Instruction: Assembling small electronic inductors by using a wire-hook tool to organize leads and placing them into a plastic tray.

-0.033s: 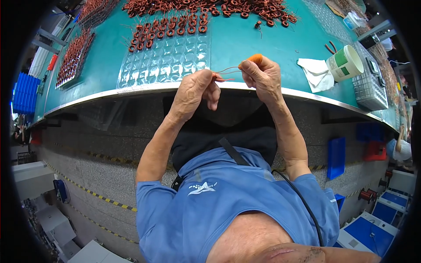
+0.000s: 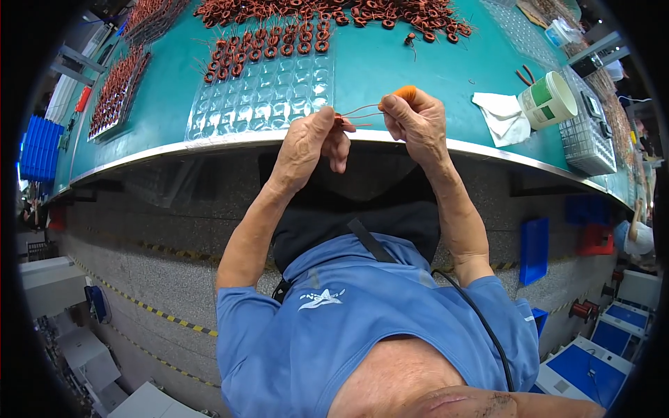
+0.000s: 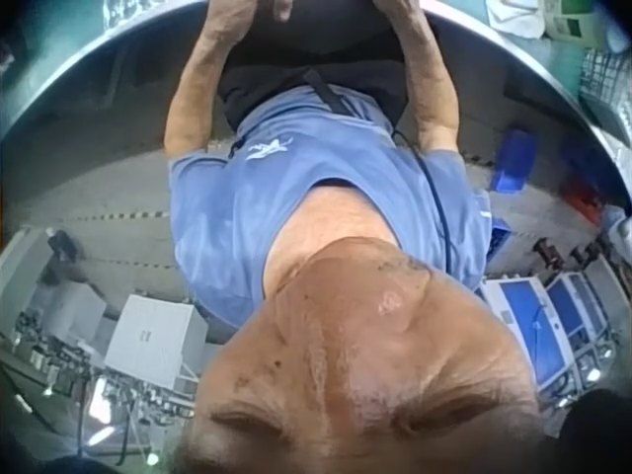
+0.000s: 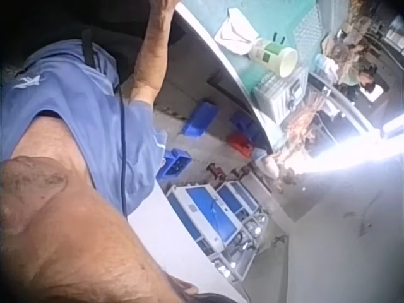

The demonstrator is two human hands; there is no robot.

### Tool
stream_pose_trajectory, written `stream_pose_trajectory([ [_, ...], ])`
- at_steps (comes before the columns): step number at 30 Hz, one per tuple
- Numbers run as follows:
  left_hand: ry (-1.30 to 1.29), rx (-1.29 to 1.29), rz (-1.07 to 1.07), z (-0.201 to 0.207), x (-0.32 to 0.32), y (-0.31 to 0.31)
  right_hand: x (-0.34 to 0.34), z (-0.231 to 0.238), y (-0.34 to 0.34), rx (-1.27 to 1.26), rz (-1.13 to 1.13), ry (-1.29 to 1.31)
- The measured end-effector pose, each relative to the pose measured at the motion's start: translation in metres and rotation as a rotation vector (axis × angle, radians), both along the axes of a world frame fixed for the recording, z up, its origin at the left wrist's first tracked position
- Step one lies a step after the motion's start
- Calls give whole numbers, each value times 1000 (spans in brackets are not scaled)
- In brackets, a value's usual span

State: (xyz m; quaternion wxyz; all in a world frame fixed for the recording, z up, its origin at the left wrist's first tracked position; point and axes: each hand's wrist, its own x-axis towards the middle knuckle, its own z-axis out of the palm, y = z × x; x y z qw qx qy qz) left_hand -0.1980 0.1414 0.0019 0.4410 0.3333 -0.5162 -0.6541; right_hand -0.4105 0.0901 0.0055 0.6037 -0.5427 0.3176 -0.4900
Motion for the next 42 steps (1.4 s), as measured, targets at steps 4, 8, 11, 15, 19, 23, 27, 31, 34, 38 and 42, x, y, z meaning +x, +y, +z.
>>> stream_pose_trajectory([
  [4, 48, -59, 131, 3, -14, 3, 1, 1, -1, 138, 23, -76],
  [8, 78, -83, 161, -1, -12, 4, 4, 8, 7, 37, -206, -8],
  [11, -25, -158, 220, -4, -12, 5, -12, -3, 19, -53, -345, -30],
  [15, -332, -332, 282, 2, -18, 0, 13, -2, 38, 64, -115, 100],
  [19, -630, -630, 280, 9, -12, -7, 23, -2, 23, 175, 1, -35],
  [23, -691, -662, 55, 34, -3, -18, 13, 7, 10, 328, 97, -145],
  [27, -944, -867, -111, 62, -4, -11, 4, 3, 13, 501, 134, -209],
  [31, -1047, -956, -99, 52, 7, -1, 24, 3, 23, 317, 133, -103],
  [34, -990, -804, 131, 33, -4, 5, 26, 4, 38, -330, -289, 217],
  [38, -756, -659, 336, 24, -10, -1, 38, 16, 35, -634, -489, 266],
  [42, -156, -378, 116, 41, -32, -14, 9, 42, 18, -57, -250, -1],
])
